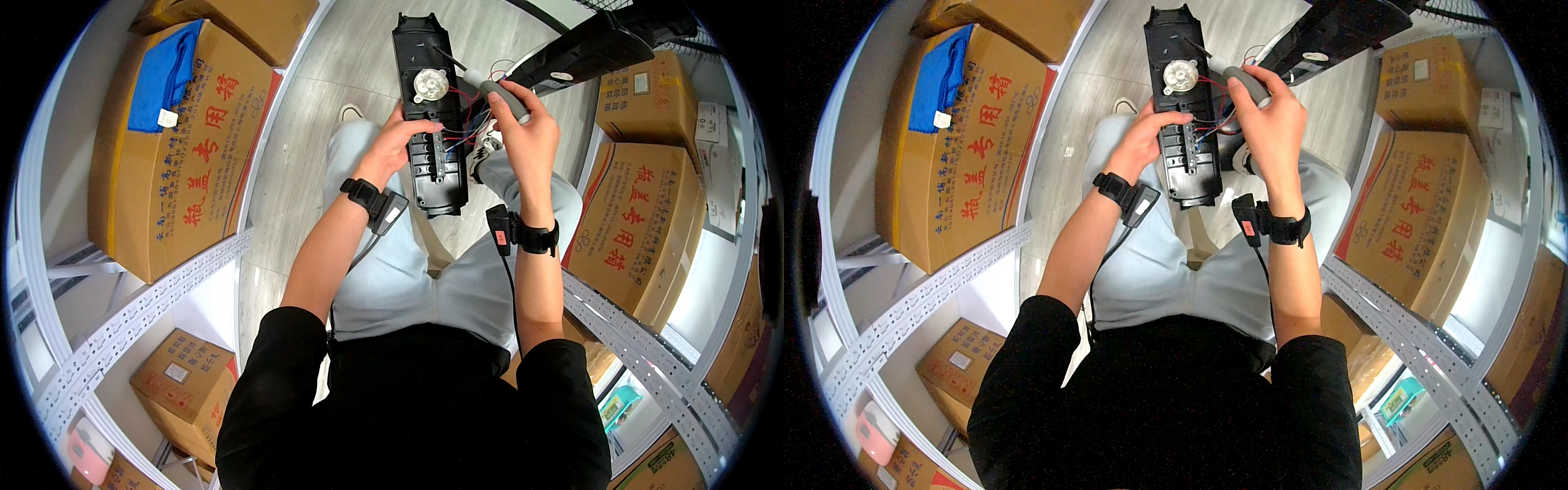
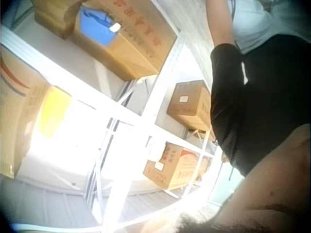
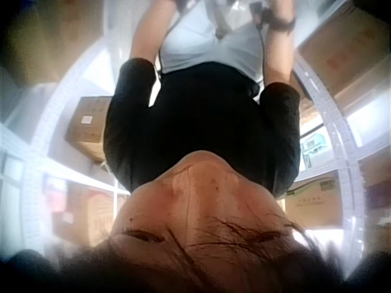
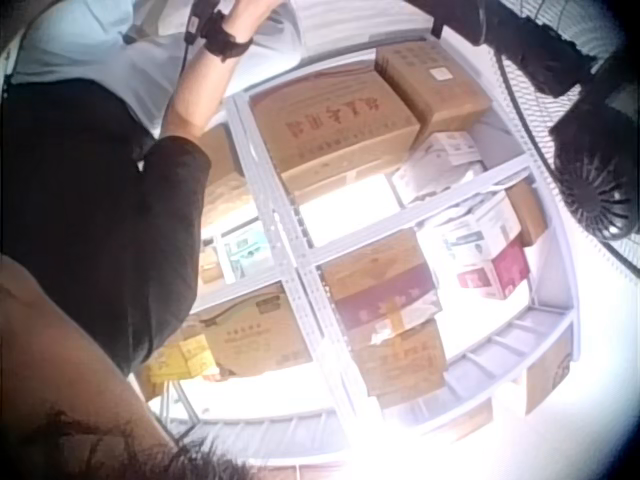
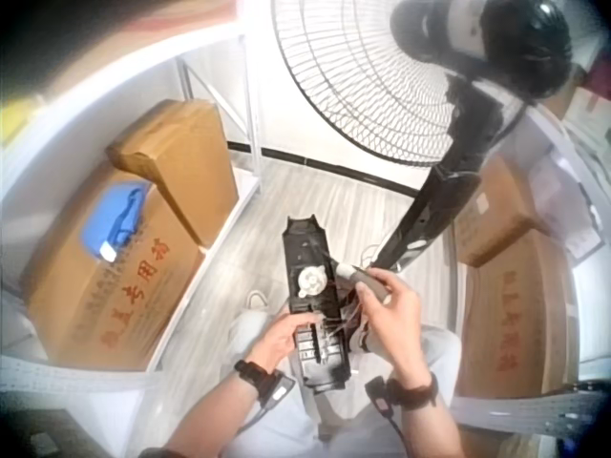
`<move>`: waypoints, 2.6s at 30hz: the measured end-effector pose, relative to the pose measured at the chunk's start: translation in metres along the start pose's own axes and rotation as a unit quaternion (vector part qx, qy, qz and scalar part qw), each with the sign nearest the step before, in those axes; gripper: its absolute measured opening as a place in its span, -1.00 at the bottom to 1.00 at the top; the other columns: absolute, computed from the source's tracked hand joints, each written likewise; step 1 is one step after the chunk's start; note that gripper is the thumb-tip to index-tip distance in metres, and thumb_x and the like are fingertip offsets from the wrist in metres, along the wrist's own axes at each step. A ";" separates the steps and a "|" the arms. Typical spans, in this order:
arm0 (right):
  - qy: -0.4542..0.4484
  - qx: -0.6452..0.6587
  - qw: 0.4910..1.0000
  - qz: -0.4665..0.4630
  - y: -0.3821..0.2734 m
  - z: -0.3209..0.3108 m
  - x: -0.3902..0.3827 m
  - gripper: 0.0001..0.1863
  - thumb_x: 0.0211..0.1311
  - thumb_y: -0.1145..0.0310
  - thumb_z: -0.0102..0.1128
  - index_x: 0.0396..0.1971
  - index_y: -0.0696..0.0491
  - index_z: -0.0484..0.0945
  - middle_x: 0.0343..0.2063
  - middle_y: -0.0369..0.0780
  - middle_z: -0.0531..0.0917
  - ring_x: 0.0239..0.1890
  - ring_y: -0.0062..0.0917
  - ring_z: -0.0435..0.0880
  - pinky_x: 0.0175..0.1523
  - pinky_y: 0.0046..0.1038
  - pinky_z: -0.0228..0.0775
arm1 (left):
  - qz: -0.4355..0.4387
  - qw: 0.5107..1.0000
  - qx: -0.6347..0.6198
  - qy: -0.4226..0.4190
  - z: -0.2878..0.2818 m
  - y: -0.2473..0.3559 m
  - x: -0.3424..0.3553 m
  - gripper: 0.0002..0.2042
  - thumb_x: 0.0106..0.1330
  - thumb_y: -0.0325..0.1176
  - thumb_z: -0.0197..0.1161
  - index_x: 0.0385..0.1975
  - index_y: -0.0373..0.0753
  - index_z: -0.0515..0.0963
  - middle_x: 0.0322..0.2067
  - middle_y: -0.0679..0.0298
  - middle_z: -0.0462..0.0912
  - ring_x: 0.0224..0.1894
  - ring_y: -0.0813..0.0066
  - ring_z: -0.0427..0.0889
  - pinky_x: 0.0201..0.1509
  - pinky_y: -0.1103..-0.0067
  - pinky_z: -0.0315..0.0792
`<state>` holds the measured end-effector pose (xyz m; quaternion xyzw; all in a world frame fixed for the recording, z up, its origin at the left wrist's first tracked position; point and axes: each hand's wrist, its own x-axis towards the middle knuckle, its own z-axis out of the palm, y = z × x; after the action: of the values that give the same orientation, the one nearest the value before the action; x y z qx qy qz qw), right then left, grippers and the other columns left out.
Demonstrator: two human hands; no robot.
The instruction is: The person sits on the floor and uses a soldering iron to work on wires and components inside a black plastic housing. They then attach the housing to a fan stand and secure it with a screwdriver.
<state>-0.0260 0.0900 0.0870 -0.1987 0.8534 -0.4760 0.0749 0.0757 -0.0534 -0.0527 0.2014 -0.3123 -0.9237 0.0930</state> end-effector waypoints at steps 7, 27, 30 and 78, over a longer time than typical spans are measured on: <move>-0.005 -0.016 1.000 0.002 -0.003 -0.001 -0.001 -0.64 0.14 0.22 0.39 -0.12 0.11 0.69 -0.43 -0.16 0.76 -0.40 -0.60 0.71 -0.24 -0.53 0.53 | 0.003 1.000 0.006 0.008 0.002 0.000 -0.003 -0.49 0.08 -0.70 0.32 0.08 -0.31 0.41 -0.12 0.17 0.64 -0.13 0.33 0.70 -0.06 0.40 0.63; -0.007 -0.009 1.000 0.000 -0.007 0.000 -0.005 -0.64 0.15 0.23 0.39 -0.10 0.12 0.68 -0.42 -0.16 0.76 -0.38 -0.58 0.73 -0.23 -0.52 0.54 | 0.016 0.999 0.026 0.016 0.007 0.000 -0.005 -0.46 0.08 -0.73 0.28 0.12 -0.33 0.36 -0.11 0.13 0.63 -0.12 0.31 0.70 -0.03 0.39 0.64; -0.006 -0.013 1.000 0.004 -0.006 0.000 -0.005 -0.64 0.15 0.22 0.39 -0.11 0.11 0.69 -0.42 -0.16 0.76 -0.39 -0.58 0.73 -0.23 -0.52 0.54 | 0.012 1.000 0.025 0.011 0.008 0.002 -0.006 -0.47 0.09 -0.73 0.28 0.11 -0.33 0.37 -0.11 0.14 0.63 -0.13 0.32 0.70 -0.04 0.40 0.64; -0.071 0.179 0.973 0.125 0.020 -0.063 -0.076 -0.71 0.25 0.35 0.33 -0.05 0.10 0.66 -0.61 -0.37 0.55 -0.59 -0.79 0.44 -0.52 -0.71 0.13 | 0.135 0.986 0.100 0.015 0.015 0.006 -0.013 -0.60 0.16 -0.64 0.36 0.00 -0.19 0.52 -0.16 0.32 0.63 -0.14 0.60 0.63 -0.08 0.60 0.56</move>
<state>0.0183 0.1797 0.0990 -0.1076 0.7651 -0.5922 0.2286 0.0818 -0.0462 -0.0340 0.1792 -0.4256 -0.8639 0.2012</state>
